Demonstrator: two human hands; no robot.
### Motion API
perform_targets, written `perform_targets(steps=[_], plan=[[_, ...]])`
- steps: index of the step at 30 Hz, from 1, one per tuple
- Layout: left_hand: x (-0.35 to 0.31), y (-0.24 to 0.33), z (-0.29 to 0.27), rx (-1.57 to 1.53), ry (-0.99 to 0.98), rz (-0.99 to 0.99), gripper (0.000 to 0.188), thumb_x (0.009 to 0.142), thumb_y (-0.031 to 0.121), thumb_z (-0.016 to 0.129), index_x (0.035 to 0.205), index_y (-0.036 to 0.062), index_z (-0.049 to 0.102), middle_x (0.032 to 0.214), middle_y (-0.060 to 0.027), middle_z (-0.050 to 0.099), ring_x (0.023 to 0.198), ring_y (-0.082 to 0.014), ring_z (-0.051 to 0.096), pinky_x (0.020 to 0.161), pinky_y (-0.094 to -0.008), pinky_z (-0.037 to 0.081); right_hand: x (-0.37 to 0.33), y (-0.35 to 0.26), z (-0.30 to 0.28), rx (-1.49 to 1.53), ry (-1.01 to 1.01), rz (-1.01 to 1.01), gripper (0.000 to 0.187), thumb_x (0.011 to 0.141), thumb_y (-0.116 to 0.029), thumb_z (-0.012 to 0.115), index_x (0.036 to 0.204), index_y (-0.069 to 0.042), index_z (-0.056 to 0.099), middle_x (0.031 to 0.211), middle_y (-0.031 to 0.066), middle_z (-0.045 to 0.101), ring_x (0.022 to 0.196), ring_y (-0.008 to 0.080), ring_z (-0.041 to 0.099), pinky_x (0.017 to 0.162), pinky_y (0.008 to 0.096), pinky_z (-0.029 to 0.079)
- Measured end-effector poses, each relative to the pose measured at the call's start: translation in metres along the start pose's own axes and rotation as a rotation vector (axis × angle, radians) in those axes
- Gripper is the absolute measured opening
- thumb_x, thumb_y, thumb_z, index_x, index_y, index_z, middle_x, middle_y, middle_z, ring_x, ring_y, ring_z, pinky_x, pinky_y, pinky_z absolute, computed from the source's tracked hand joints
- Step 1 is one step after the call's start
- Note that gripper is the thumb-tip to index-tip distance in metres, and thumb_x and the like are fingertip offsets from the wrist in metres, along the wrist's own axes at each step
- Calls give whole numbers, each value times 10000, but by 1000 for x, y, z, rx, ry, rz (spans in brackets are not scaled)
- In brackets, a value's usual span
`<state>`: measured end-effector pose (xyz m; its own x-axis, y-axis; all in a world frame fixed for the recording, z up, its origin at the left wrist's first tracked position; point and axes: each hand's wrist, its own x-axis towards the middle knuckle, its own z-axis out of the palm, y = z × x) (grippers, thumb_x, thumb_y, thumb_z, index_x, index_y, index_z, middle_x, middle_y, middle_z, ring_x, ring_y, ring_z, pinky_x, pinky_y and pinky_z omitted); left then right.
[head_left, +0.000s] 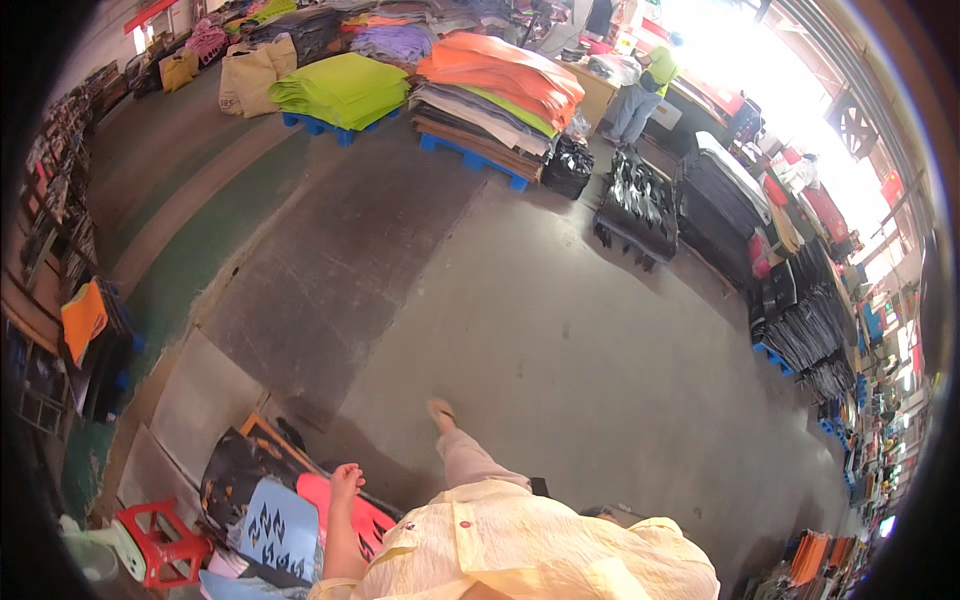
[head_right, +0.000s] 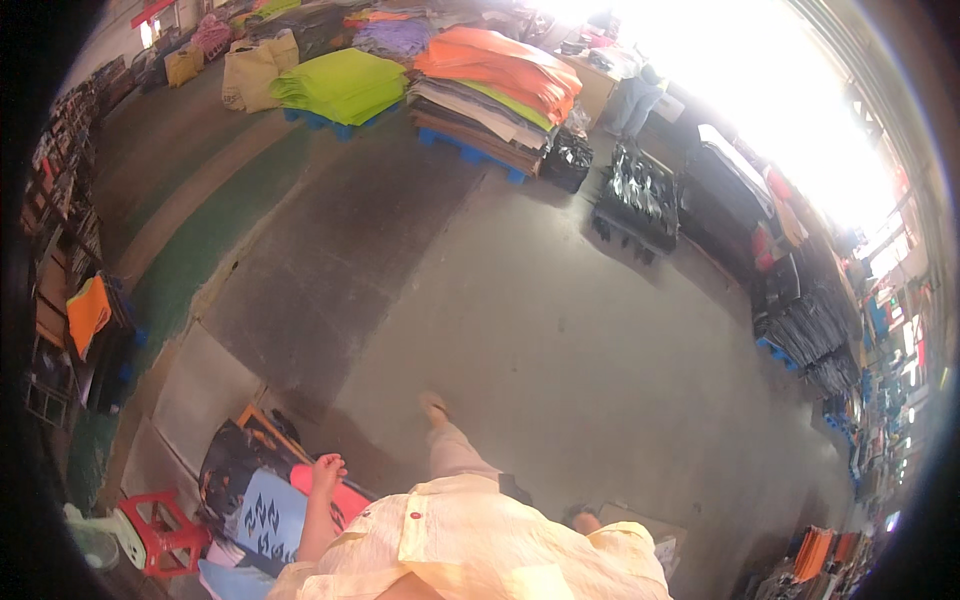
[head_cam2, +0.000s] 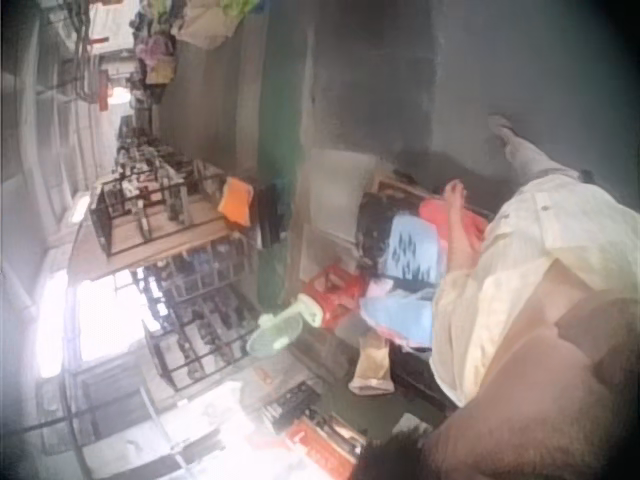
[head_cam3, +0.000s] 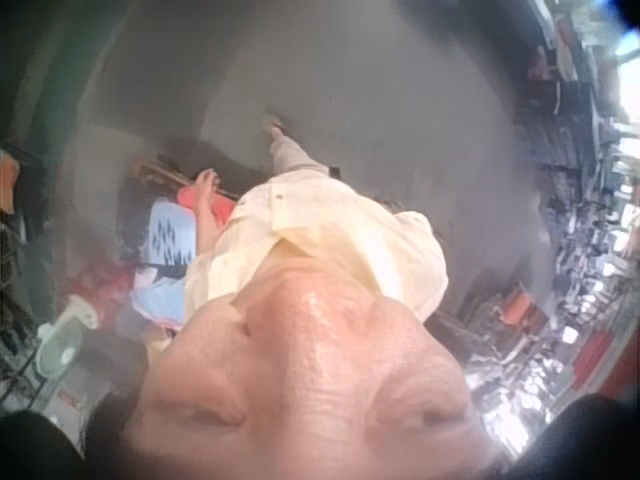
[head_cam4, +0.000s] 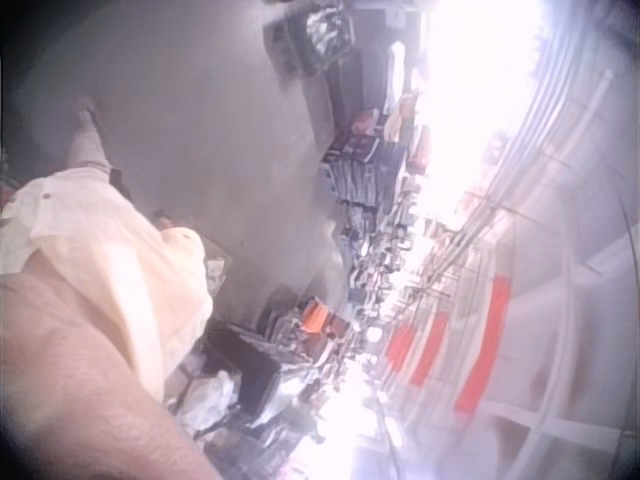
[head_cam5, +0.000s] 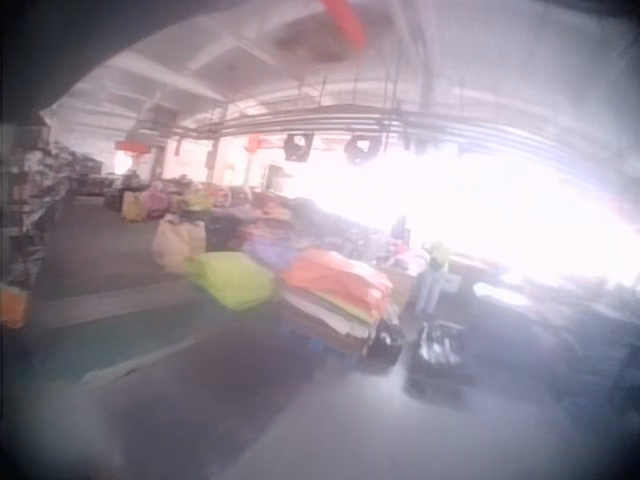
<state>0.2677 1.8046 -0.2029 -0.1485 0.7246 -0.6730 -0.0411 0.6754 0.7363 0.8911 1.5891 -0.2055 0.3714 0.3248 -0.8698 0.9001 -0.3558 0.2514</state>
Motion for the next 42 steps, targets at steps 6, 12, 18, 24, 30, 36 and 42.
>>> perform_targets(steps=[6,12,18,24,30,36,42], plan=[[89,96,0,-87,97,-21,153,845,154,616,990,104,603,814,-11,638,591,-105,605,435,-224,406,98,-146,-247,-20,119,-255,250,809,-308,592,1009,-204,699,1041,-10,675,993,217,630,803,356,518],[114,77,-49,-366,475,-139,129,827,131,602,956,123,593,701,3,584,532,-108,566,397,-260,390,163,-390,-633,-896,586,-594,209,805,-309,597,957,-228,716,1013,-32,677,967,196,633,798,344,515],[124,86,-81,-978,821,-400,54,841,126,557,884,98,574,656,-8,544,517,-139,542,392,-258,355,143,-657,-808,537,185,-698,151,810,-194,529,700,-103,577,596,50,559,452,193,510,400,345,386],[242,162,-185,-1188,985,-405,54,838,136,553,800,97,561,622,-16,502,492,-137,512,401,-272,396,112,-791,-804,-687,78,-803,224,795,-232,535,854,-71,680,838,155,662,749,294,646,647,438,503],[410,394,-350,-731,799,-125,218,852,236,631,1023,101,616,768,5,603,633,-100,588,504,-242,426,122,-824,-809,-730,86,-741,219,799,-209,560,918,-83,693,992,159,663,927,317,639,786,438,507],[519,559,-470,-340,580,85,248,901,222,584,1110,89,586,945,-19,628,777,-98,597,660,-254,448,112,-959,-894,-720,64,-617,233,822,-161,551,988,-68,685,1058,161,648,999,327,615,851,442,486],[537,556,-528,-552,678,-384,272,898,244,574,1126,96,586,937,-17,636,738,-111,611,585,-239,440,66,-1267,-1063,-1432,330,-671,259,844,-114,542,1057,-52,677,1125,163,633,1072,337,591,916,446,466]])
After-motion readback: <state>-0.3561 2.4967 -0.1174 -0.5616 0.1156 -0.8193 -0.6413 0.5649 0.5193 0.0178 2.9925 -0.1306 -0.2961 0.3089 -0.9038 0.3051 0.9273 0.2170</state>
